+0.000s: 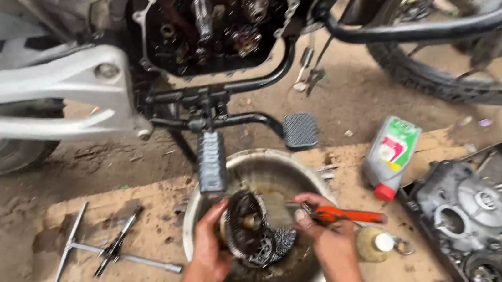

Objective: Cleaning and inspecting internal motorcycle engine parts during a repair task.

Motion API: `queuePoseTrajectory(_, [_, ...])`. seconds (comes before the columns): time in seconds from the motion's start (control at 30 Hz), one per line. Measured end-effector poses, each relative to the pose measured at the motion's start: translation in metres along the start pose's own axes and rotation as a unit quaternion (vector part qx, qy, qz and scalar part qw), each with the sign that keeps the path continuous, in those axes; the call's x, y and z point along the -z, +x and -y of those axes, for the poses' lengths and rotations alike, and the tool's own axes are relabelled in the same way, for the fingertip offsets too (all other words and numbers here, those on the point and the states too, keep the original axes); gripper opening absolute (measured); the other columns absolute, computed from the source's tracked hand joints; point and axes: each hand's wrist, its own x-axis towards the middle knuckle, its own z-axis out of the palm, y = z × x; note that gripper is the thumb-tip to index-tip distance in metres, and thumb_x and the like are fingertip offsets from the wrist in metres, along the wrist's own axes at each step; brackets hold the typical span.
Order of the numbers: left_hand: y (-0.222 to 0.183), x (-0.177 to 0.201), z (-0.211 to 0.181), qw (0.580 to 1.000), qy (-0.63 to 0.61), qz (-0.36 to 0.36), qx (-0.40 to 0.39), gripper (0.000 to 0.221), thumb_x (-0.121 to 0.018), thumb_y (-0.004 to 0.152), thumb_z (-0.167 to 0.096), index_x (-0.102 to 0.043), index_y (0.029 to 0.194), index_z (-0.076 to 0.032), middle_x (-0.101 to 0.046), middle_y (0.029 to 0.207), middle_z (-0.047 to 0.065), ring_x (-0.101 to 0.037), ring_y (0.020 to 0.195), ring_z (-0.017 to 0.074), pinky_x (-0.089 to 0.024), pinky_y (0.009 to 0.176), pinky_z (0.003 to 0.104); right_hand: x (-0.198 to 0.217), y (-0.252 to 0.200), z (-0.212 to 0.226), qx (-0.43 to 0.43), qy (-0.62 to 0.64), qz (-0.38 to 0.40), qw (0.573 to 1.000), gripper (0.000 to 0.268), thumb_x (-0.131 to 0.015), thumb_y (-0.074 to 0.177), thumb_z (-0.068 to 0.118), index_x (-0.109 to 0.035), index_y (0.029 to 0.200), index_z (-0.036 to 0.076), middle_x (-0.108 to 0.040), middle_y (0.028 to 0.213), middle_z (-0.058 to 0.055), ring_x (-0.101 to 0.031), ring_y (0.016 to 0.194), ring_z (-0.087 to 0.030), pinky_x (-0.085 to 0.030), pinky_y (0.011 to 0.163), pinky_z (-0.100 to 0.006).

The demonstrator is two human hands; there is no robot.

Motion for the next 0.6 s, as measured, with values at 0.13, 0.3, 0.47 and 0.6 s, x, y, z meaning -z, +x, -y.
queuePoseTrajectory(0.13, [0.012, 0.016, 0.010, 0.998, -0.023, 0.043, -0.029, 0.042, -0.063, 0.088, -0.045, -0.071, 0.120, -0.017, -0.074, 0.110, 0.005, -0.069, 0.100, 0.0251, -0.054, 0.086, 0.047, -0.007, -0.014, -0.016, 0.027, -0.001, 0.037, 0.999, 0.025, -0.075, 0.083, 0.007, -0.074, 0.107, 0.009, -0.078, 0.110, -0.004, -0.070, 0.107, -0.019, -0.054, 0.096, -0.034])
queuePoseTrajectory(0.3, [0.011, 0.005, 0.000, 0.992, 0.086, -0.031, -0.085, 0.050, -0.069, 0.077, -0.044, -0.071, 0.123, -0.023, -0.072, 0.124, -0.002, -0.060, 0.118, 0.0220, -0.042, 0.096, 0.054, 0.003, -0.023, -0.020, 0.017, -0.432, 0.079, 0.898, 0.042, -0.069, 0.079, 0.002, -0.076, 0.116, 0.022, -0.076, 0.110, -0.009, -0.071, 0.102, -0.030, -0.054, 0.090, -0.036])
queuePoseTrajectory(0.47, [0.000, -0.015, 0.010, 0.925, 0.301, -0.046, -0.226, 0.074, -0.085, 0.068, -0.046, -0.063, 0.134, -0.022, -0.064, 0.135, 0.011, -0.057, 0.129, 0.0295, -0.042, 0.110, 0.048, 0.001, -0.035, -0.039, 0.131, -0.378, 0.054, 0.915, 0.055, -0.068, 0.064, -0.007, -0.073, 0.115, 0.014, -0.073, 0.116, -0.009, -0.069, 0.106, -0.034, -0.054, 0.088, -0.038])
queuePoseTrajectory(0.6, [-0.016, -0.026, 0.016, 0.844, 0.448, -0.029, -0.292, 0.091, -0.087, 0.063, -0.049, -0.055, 0.145, -0.026, -0.051, 0.150, 0.010, -0.047, 0.140, 0.0271, -0.039, 0.114, 0.043, 0.001, -0.040, -0.040, 0.105, -0.332, -0.017, 0.937, 0.043, -0.068, 0.076, -0.001, -0.073, 0.115, 0.014, -0.076, 0.116, -0.009, -0.072, 0.109, -0.031, -0.054, 0.091, -0.037])
